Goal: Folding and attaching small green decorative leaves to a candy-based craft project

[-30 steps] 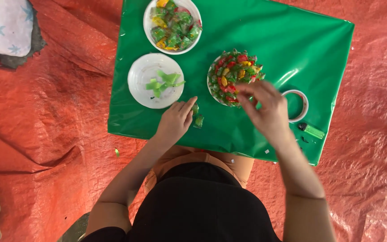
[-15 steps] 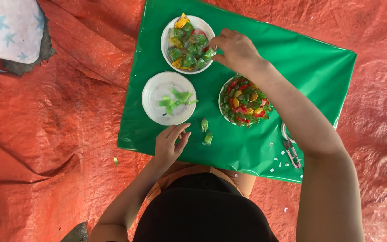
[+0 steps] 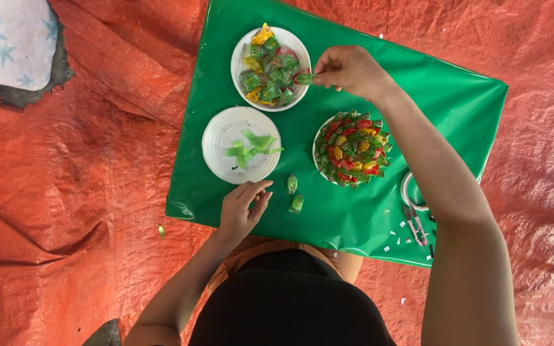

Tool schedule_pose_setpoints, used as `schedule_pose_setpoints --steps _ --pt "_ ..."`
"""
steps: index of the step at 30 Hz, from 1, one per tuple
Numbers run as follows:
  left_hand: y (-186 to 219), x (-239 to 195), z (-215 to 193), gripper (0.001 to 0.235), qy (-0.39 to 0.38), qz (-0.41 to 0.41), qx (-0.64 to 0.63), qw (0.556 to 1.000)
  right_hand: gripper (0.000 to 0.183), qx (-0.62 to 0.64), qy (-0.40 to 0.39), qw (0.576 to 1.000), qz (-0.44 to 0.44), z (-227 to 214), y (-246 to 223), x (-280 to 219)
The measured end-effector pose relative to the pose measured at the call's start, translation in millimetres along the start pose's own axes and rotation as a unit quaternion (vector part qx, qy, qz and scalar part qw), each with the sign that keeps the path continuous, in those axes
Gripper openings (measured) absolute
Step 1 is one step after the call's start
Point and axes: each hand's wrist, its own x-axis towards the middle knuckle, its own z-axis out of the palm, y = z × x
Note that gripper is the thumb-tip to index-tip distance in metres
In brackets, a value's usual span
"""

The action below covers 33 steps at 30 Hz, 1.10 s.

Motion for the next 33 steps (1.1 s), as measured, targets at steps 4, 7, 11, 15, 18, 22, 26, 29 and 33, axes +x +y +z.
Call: schedule_pose_setpoints --steps 4,7,11,15,18,22,26,29,33 --pt "7.6 0.9 -2.0 0.028 0.011 0.011 -0.001 1.000 0.026 0.104 -0.022 0.994 -0.004 -10.0 -17.6 -35.8" --pt "23.1 12.2 2.5 0.024 0.042 0.026 -0.032 0.998 0.027 0.054 0.006 0.999 0.004 0.4 -43.7 -93.3" --pt "45.8 40.2 22.1 0.038 0.042 -0.048 -0.211 0.975 0.023 0.237 0.023 0.968 -0.077 58.1 -36.3 -171.1" --pt "55.1 42.6 48.8 0.021 0.030 -0.122 -0.353 0.927 0.027 0.417 0.110 0.896 -0.109 153.5 48.2 -202.2" --pt "61.9 43.4 58.0 0.013 0.013 -0.164 -0.362 0.918 0.024 0.461 0.179 0.861 -0.116 177.3 72.5 -208.8" --pt "62.4 48.4 47.0 0.021 0.007 -0.201 -0.350 0.915 0.026 0.446 0.180 0.869 -0.117 174.0 50.2 -216.6" --pt "45.2 46.9 19.9 0.021 0.003 -0.140 -0.253 0.957 0.024 0.281 0.236 0.918 -0.151 150.8 21.6 -218.9" --pt "39.2 29.5 16.8 0.020 -0.045 -0.085 -0.122 0.988 0.018 0.241 0.257 0.919 -0.175 148.4 14.4 -217.6" --pt "15.4 0.9 28.0 0.031 -0.082 -0.038 0.108 0.990 0.016 0.193 0.255 0.932 -0.174 152.4 -2.8 -212.4"
